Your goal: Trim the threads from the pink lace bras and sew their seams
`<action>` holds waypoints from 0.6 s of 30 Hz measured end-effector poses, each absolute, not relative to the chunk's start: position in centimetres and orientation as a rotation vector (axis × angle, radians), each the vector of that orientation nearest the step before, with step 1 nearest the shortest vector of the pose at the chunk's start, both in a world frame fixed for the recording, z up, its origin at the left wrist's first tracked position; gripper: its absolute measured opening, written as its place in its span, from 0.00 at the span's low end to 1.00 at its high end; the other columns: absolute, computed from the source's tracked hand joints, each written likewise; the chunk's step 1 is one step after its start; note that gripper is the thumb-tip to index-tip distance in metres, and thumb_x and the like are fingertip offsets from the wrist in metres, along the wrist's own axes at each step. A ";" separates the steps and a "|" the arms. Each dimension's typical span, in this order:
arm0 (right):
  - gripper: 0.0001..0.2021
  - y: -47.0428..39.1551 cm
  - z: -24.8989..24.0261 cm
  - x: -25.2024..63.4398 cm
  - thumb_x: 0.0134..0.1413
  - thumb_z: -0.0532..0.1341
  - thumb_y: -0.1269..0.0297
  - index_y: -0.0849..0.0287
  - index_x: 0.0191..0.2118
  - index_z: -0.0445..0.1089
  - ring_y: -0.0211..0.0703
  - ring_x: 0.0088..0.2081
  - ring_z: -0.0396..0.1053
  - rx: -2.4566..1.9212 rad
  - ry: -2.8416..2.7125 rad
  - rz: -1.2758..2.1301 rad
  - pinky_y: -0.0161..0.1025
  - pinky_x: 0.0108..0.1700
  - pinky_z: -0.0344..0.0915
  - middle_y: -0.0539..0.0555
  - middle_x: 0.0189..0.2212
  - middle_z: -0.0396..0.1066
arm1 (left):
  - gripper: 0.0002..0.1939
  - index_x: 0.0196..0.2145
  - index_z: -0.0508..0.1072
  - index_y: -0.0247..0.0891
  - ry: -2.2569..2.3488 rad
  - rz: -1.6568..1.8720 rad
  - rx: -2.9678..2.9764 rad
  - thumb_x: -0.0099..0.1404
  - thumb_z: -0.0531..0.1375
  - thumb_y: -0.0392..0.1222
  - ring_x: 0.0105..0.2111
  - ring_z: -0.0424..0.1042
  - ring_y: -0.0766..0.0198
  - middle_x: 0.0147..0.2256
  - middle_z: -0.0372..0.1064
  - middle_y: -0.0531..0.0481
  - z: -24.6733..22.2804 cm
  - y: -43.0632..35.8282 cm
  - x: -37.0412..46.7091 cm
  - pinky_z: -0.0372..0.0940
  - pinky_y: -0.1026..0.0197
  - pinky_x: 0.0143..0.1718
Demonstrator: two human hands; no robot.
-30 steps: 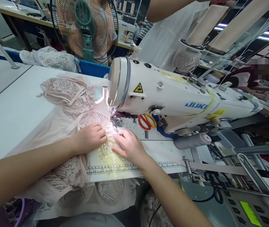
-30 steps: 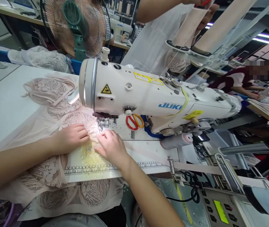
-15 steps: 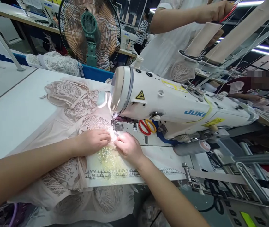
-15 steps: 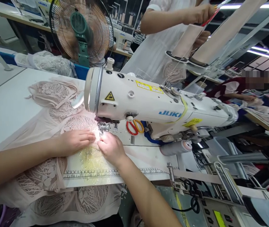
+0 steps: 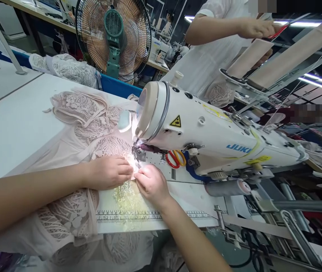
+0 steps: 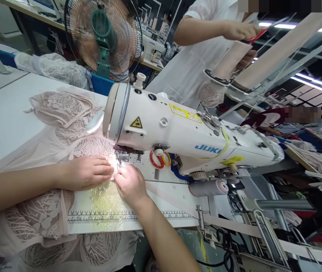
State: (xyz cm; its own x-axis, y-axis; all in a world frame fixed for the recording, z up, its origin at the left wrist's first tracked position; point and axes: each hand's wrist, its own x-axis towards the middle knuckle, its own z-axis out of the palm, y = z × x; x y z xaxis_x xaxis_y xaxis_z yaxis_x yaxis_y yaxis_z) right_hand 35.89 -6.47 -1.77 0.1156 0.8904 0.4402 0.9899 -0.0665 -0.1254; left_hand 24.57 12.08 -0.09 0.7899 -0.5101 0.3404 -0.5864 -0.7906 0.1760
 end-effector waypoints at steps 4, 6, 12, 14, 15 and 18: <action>0.10 -5.8 -1.7 35.8 0.57 0.55 0.70 0.58 0.27 0.71 0.43 0.33 0.60 -2.060 -1.817 -0.396 0.38 0.36 0.57 0.53 0.26 0.69 | 0.14 0.42 0.74 0.38 -0.913 0.484 2.755 0.68 0.49 0.34 0.45 0.71 0.59 0.44 0.73 0.42 -0.4 13.2 25.4 0.62 0.52 0.53; 0.10 -5.4 -1.6 35.9 0.57 0.55 0.71 0.58 0.27 0.70 0.43 0.32 0.59 -2.107 -1.818 -0.425 0.38 0.35 0.56 0.53 0.26 0.68 | 0.14 0.42 0.75 0.37 -0.951 0.559 2.758 0.68 0.50 0.33 0.45 0.71 0.58 0.45 0.73 0.41 -0.6 13.8 25.9 0.62 0.52 0.53; 0.09 -4.5 -1.9 36.0 0.56 0.56 0.70 0.59 0.28 0.72 0.42 0.33 0.59 -2.169 -1.697 -0.459 0.38 0.36 0.55 0.53 0.28 0.68 | 0.16 0.48 0.73 0.40 -1.033 0.553 2.767 0.69 0.49 0.33 0.45 0.71 0.58 0.44 0.73 0.41 -1.0 15.6 27.1 0.65 0.53 0.49; 0.09 -4.4 -2.1 36.0 0.56 0.56 0.69 0.58 0.30 0.73 0.43 0.35 0.60 -2.161 -1.653 -0.471 0.39 0.38 0.55 0.53 0.29 0.68 | 0.17 0.47 0.73 0.40 -1.039 0.534 2.789 0.70 0.47 0.34 0.45 0.70 0.56 0.45 0.73 0.41 -1.0 16.1 27.5 0.65 0.53 0.48; 0.09 -4.4 -2.1 36.0 0.56 0.56 0.69 0.58 0.31 0.73 0.44 0.35 0.61 -2.148 -1.642 -0.481 0.39 0.39 0.55 0.54 0.30 0.68 | 0.17 0.46 0.74 0.40 -1.030 0.516 2.796 0.70 0.47 0.35 0.45 0.70 0.56 0.45 0.73 0.41 -1.0 16.3 27.7 0.65 0.53 0.47; 0.10 -4.5 -2.3 35.9 0.57 0.55 0.70 0.58 0.33 0.74 0.45 0.38 0.61 -2.118 -1.628 -0.500 0.40 0.41 0.56 0.54 0.32 0.68 | 0.19 0.47 0.74 0.41 -0.980 0.423 2.803 0.71 0.45 0.36 0.45 0.70 0.57 0.46 0.73 0.42 -0.8 16.7 28.2 0.64 0.54 0.48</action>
